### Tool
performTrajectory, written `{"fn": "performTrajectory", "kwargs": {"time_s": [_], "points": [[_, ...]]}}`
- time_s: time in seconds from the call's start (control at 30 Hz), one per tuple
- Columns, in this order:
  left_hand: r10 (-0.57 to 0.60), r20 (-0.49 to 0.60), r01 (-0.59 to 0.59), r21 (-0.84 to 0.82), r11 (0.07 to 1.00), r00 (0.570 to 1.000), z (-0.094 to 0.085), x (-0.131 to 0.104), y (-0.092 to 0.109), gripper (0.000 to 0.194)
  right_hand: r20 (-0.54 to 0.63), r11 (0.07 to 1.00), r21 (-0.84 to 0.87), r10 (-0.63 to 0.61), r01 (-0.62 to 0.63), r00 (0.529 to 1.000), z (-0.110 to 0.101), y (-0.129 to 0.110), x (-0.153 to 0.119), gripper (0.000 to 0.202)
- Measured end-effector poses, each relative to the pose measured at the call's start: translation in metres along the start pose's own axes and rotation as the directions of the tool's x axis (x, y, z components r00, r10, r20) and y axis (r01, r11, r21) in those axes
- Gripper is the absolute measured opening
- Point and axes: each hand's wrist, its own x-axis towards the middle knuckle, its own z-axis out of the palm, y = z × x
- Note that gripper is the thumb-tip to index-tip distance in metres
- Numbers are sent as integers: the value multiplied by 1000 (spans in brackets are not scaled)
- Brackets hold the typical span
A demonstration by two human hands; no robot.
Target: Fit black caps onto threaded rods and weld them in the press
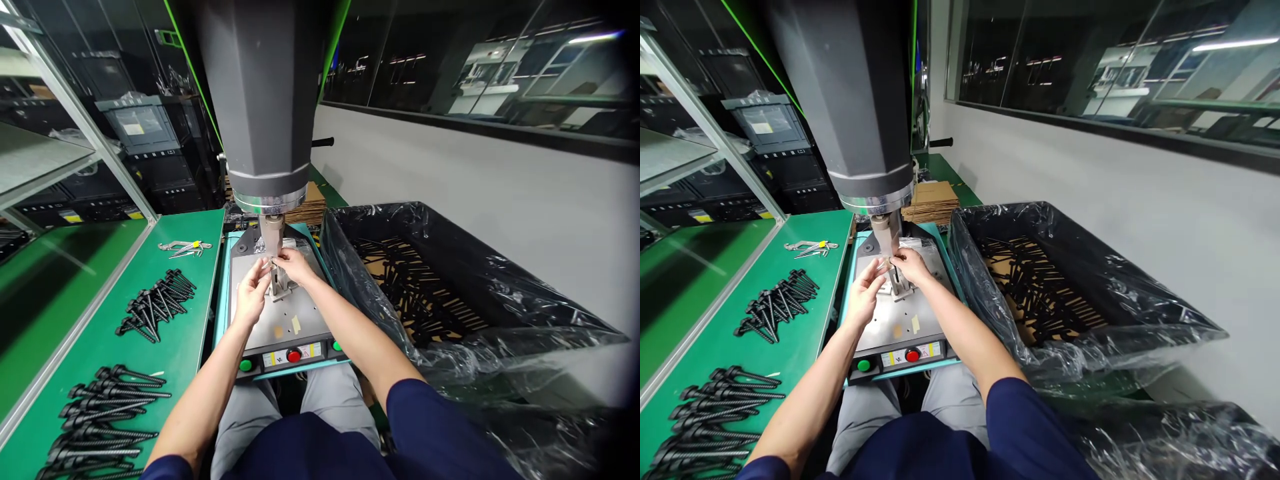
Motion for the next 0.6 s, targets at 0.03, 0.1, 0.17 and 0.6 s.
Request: {"fn": "performTrajectory", "kwargs": {"time_s": [0.03,0.1,0.17,0.6], "points": [[-3,4,3,-3,1000,1000,1,0,0,65,-25,1000,4,-12,12,1000,2,1,-1,12],[-13,4,13,-8,1000,1000,2,-1,0,65,-100,999,-12,-38,37,994,8,3,-4,12],[-25,-8,24,-13,1000,1000,4,-2,0,66,-188,999,-39,-24,18,982,14,3,-9,13],[-51,66,45,93,995,996,10,-11,-10,62,-14,626,690,513,-363,858,-4,-6,-7,21]]}}
